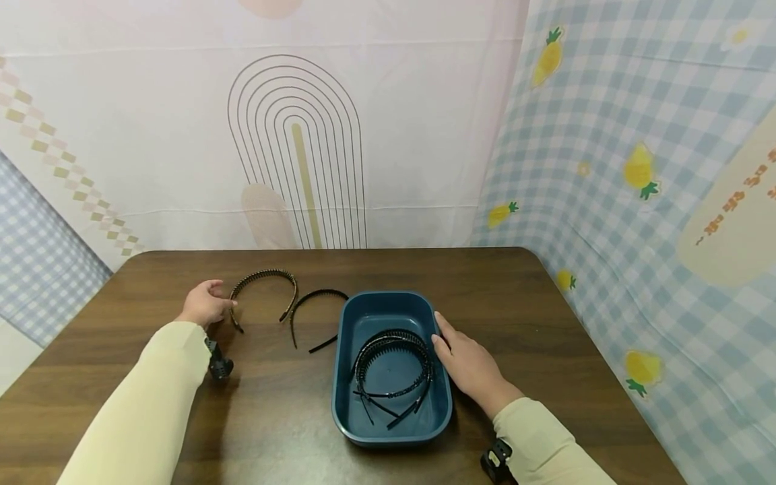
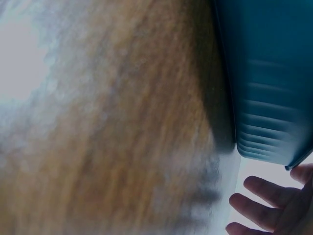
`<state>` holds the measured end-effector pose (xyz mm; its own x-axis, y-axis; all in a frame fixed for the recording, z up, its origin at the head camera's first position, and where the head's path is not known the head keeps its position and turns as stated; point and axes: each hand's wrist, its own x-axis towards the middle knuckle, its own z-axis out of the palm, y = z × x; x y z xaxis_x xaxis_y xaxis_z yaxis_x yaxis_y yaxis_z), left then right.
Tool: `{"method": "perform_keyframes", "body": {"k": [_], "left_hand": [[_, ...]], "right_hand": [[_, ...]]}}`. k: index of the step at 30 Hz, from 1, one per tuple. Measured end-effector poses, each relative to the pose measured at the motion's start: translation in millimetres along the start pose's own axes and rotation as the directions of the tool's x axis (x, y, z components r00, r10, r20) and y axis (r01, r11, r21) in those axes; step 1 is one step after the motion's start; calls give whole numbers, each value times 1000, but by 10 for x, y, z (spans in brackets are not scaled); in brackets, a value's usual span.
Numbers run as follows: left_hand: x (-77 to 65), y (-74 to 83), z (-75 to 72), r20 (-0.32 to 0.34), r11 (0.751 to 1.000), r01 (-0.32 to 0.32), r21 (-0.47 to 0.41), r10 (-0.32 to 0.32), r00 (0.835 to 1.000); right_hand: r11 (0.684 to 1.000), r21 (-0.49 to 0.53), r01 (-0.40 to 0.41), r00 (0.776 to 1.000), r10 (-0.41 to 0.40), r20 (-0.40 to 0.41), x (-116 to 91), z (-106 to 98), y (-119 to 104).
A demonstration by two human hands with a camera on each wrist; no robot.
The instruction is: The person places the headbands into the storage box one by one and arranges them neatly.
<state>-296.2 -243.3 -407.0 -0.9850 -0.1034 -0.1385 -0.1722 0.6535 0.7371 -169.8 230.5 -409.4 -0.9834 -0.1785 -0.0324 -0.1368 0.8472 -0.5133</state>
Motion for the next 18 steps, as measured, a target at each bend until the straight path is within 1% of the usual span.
{"method": "perform_keyframes", "body": {"k": [3,5,11,14,18], "left_hand": [[3,-1,-8,1,997,0,79,0,1000],[6,-13,-8,-3,993,3,115,-2,1000],[6,-21,28,-8,995,8,101,-7,1000],[7,-8,44,-21,993,3,116,0,1000],[19,2,63,-8,997,25,70,-25,1000]], "right_hand": [[1000,0,2,1000,-2,2,-1,-3,2],[1000,0,6,1000,-6,2,1,0,3],[1000,-5,10,1000,-10,-2,-5,0,3],[1000,-3,8,1000,-8,-2,-7,-1,5],[1000,0,3,1000,-3,-2,-3,-1,8]]}}
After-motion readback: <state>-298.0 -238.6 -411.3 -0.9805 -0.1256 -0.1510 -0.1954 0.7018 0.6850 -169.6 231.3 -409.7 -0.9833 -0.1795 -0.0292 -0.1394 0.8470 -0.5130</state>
